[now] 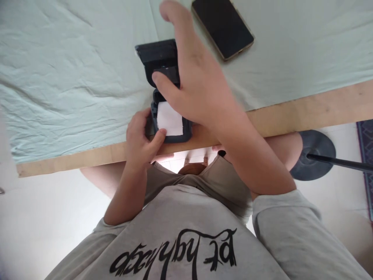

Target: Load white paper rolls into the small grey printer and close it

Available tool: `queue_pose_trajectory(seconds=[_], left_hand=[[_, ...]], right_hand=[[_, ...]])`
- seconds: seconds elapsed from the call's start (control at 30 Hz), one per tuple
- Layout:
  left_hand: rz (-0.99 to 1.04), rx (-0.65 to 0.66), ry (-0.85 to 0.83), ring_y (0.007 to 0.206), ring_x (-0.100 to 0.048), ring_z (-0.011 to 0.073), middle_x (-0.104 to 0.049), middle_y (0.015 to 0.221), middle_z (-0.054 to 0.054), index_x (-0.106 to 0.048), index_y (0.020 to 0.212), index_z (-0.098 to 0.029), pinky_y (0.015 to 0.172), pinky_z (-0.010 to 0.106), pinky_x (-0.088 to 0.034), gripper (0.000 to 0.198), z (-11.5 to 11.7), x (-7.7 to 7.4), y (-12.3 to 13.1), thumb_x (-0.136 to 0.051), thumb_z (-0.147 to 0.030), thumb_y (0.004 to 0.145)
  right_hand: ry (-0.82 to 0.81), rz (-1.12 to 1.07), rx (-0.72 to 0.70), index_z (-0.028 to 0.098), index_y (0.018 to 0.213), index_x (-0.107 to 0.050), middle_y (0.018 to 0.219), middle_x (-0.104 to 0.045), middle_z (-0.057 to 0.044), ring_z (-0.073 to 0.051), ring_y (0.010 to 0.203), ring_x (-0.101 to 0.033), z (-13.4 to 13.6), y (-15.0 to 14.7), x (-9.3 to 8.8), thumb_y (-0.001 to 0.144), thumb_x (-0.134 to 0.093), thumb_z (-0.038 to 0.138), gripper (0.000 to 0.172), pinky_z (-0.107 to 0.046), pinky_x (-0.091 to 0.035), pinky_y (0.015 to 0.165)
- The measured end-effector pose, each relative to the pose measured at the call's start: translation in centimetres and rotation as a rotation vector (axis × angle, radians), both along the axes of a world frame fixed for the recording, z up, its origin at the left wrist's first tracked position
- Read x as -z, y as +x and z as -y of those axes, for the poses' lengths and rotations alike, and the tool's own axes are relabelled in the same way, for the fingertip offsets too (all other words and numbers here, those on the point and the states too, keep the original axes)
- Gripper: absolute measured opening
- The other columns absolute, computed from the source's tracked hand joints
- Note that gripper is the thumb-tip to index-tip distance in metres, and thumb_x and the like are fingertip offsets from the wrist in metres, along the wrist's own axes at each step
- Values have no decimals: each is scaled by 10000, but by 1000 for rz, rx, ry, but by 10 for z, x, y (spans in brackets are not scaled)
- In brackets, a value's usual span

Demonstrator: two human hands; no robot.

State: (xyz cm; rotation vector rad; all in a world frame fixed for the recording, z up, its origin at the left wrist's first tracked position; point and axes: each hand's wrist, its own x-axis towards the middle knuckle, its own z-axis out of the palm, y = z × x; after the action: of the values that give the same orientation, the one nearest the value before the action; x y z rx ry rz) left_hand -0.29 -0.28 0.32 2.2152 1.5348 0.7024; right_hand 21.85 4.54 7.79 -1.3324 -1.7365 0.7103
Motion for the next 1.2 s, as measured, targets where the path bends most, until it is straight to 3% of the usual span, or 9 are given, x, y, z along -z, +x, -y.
queue_pose_trajectory(seconds=[0.1, 0.17, 0.23, 0.27, 0.4, 0.53, 0.7, 0.97, 1.2], left_hand=[[-4, 9, -4, 1189, -691, 331, -727, 1247, 123, -584, 1407, -217, 1010, 457, -512, 669, 0, 0, 0, -471, -757, 1030], [-1, 0, 17, 1171, -698, 326, -735, 1226, 122, -596, 1392, -214, 990, 451, -515, 705, 0, 1, 1, -423, -794, 1030], [12, -16, 37, 1152, -704, 324, -743, 1204, 125, -617, 1366, -209, 966, 448, -514, 770, 0, 2, 3, -359, -847, 1020], [20, -22, 41, 1152, -704, 325, -746, 1202, 128, -627, 1358, -206, 963, 448, -510, 799, 0, 2, 4, -340, -867, 1012], [76, -7, -1, 1221, -691, 312, -743, 1301, 143, -611, 1427, -194, 1022, 441, -488, 800, 3, 1, 3, -244, -808, 1069], [174, 7, -42, 1310, -674, 280, -711, 1423, 139, -564, 1512, -188, 1099, 422, -465, 757, 5, -2, -1, -181, -712, 1124], [176, 0, -52, 1270, -681, 291, -732, 1374, 133, -617, 1468, -194, 1092, 446, -472, 758, 5, -5, 1, -182, -710, 1123], [163, 1, -51, 1196, -693, 288, -752, 1302, 133, -647, 1438, -178, 1034, 447, -499, 803, 4, -7, 1, -131, -706, 1123], [179, 38, -22, 1311, -650, 294, -686, 1420, 122, -492, 1584, -258, 1122, 464, -483, 701, 4, -2, -1, -240, -714, 1114]], right_hand=[[22, 2, -9, 226, 1467, -440, 1651, -470, -71, -205, 1363, -637, 14, -5, -8, 970, -551, 219, 510, -364, -618, 1045], [100, -136, 44, 225, 1310, -543, 1504, -559, -39, -118, 965, -699, 30, -7, -18, 991, -521, 215, 320, -288, -584, 752], [42, -227, 203, 244, 1019, -594, 1152, -656, 39, -60, 660, -529, 45, -5, -21, 1014, -494, 155, 134, -289, -460, 631], [72, -276, 203, 237, 860, -585, 798, -603, 50, -68, 565, -449, 49, -2, -19, 1015, -528, 184, 174, -292, -369, 562], [-79, -302, 28, 189, 525, -472, 474, -434, 37, -61, 449, -383, 53, 14, 11, 1054, -633, 459, 615, -270, -242, 446], [-144, -399, -110, 197, 430, -391, 377, -355, 26, -89, 394, -513, 52, 21, 35, 1037, -510, 699, 797, -250, -338, 403], [-162, -230, -303, 193, 448, -469, 446, -540, 28, -69, 459, -571, 57, 22, 30, 1027, -534, 157, 584, -212, -375, 440], [-198, -297, -250, 195, 394, -515, 588, -690, -25, -93, 486, -586, 54, 24, 31, 770, -491, 21, 415, -263, -353, 441], [-169, -344, -104, 251, 797, -567, 617, -555, 48, -125, 558, -485, 55, 22, 43, 871, -561, 176, 106, -303, -344, 556]])
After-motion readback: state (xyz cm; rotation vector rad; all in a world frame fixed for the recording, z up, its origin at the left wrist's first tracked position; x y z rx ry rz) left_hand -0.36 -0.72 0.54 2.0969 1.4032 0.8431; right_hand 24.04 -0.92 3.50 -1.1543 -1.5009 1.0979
